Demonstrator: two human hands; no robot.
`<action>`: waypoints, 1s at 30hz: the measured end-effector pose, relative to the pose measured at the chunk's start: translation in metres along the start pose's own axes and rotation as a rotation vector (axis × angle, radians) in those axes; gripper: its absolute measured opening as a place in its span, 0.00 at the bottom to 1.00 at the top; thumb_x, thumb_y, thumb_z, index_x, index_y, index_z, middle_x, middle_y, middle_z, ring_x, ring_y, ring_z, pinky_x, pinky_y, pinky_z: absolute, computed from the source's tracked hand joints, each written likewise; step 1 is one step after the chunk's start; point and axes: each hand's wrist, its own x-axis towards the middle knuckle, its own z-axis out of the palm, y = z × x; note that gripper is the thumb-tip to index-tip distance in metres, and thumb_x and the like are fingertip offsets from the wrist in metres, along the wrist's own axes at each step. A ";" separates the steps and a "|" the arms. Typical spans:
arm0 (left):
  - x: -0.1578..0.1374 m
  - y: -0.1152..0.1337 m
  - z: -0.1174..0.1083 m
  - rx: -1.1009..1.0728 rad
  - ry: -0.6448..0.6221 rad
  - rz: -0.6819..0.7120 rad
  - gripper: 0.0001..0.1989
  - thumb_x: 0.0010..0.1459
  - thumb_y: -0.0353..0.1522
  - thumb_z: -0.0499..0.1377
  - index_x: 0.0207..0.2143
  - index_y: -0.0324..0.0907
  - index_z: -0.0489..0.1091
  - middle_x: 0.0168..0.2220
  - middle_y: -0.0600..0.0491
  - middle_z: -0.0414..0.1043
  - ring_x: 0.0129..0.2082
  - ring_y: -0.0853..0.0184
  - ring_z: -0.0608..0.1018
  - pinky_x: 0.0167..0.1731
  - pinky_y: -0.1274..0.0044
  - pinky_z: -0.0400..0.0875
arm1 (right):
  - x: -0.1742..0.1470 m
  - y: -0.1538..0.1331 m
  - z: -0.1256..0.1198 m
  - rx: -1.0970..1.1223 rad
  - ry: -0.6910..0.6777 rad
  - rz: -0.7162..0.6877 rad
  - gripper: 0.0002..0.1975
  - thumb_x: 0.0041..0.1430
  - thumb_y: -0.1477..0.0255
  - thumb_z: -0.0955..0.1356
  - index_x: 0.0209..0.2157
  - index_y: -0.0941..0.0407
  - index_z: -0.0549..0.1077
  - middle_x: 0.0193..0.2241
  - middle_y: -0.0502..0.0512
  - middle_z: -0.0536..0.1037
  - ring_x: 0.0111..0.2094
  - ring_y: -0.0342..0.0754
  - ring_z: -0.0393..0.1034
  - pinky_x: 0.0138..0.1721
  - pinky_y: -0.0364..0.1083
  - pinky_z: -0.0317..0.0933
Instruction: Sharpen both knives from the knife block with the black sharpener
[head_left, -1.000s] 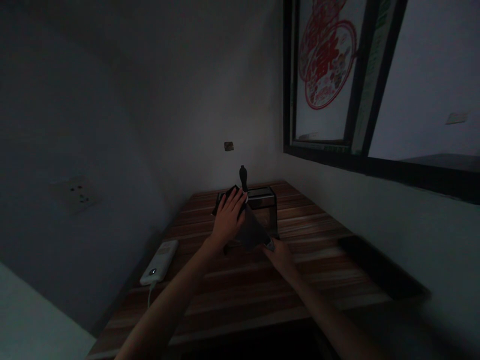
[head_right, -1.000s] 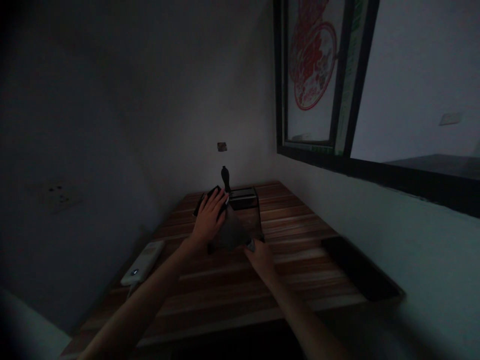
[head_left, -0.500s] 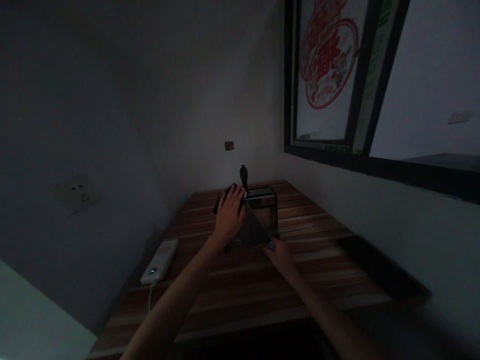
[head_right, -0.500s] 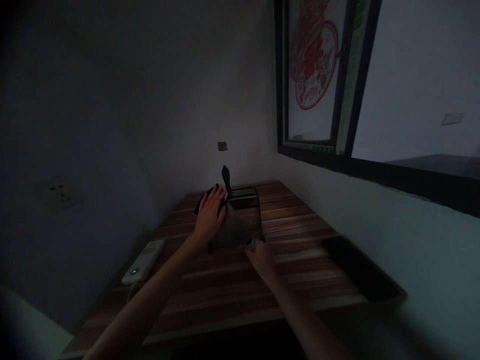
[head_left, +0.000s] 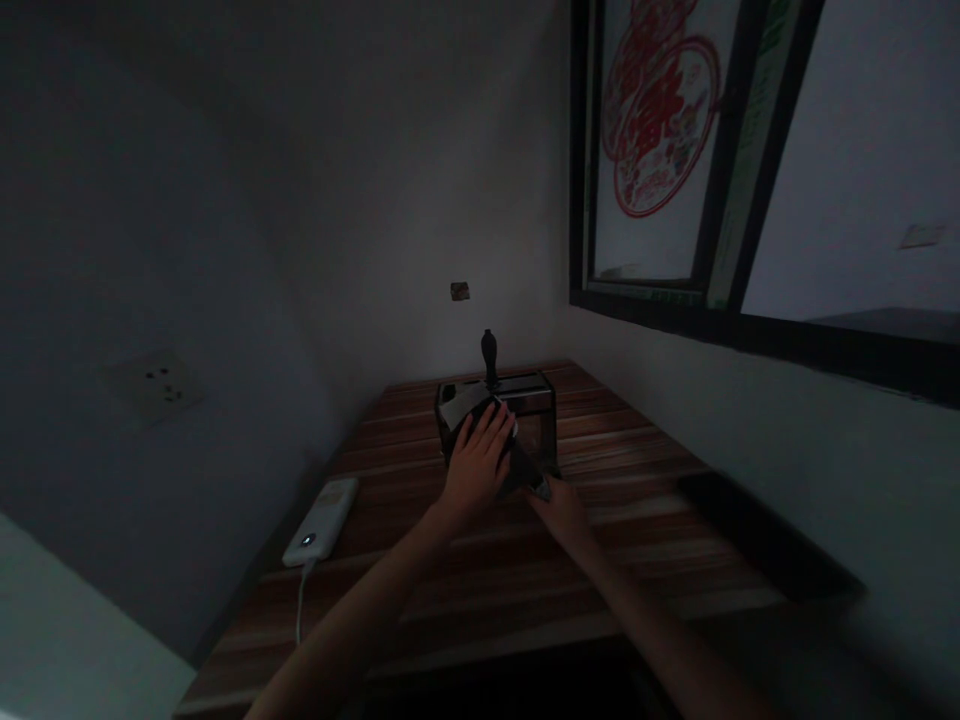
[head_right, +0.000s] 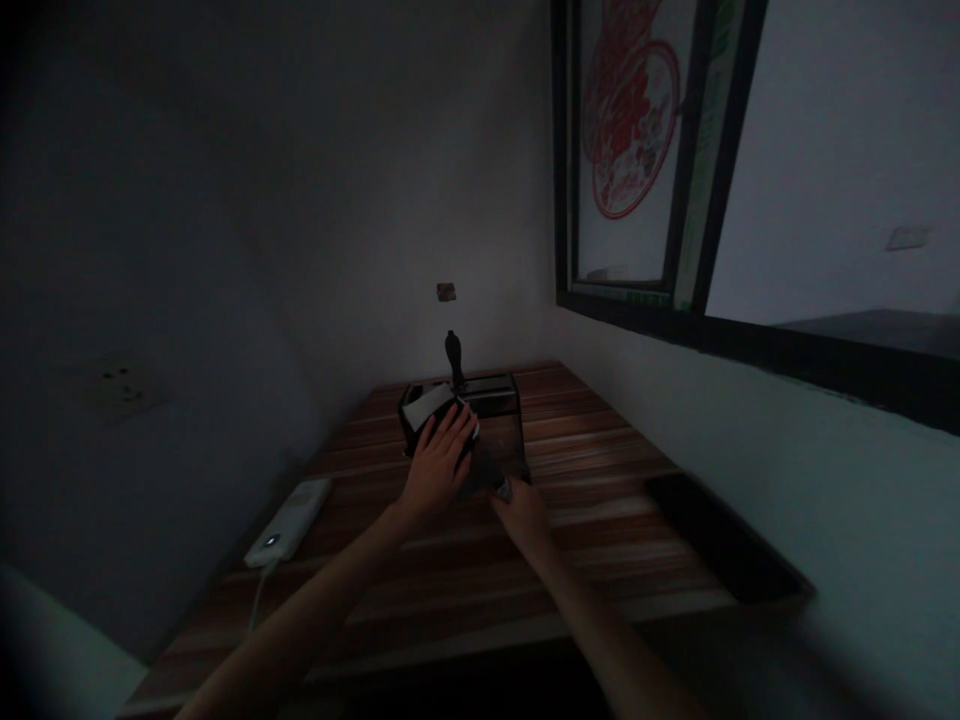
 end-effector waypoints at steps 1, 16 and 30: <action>-0.003 0.003 0.002 0.006 -0.013 0.020 0.27 0.56 0.31 0.47 0.58 0.42 0.45 0.60 0.52 0.44 0.60 0.63 0.46 0.58 0.63 0.42 | 0.000 0.000 0.000 0.002 -0.003 0.000 0.13 0.48 0.67 0.64 0.34 0.58 0.72 0.29 0.58 0.77 0.31 0.49 0.70 0.30 0.43 0.59; -0.040 0.036 0.017 -0.069 -0.181 0.302 0.26 0.57 0.34 0.47 0.58 0.41 0.45 0.61 0.53 0.43 0.61 0.67 0.44 0.58 0.67 0.42 | -0.001 0.012 0.006 0.068 0.014 0.006 0.12 0.53 0.74 0.59 0.32 0.59 0.73 0.29 0.61 0.77 0.31 0.49 0.72 0.29 0.42 0.62; -0.040 0.031 0.017 -0.061 -0.206 0.317 0.28 0.56 0.33 0.48 0.58 0.43 0.44 0.61 0.54 0.42 0.61 0.67 0.44 0.58 0.68 0.41 | -0.002 0.010 0.005 -0.011 0.014 0.005 0.13 0.52 0.74 0.59 0.31 0.59 0.73 0.28 0.61 0.77 0.29 0.49 0.72 0.26 0.42 0.60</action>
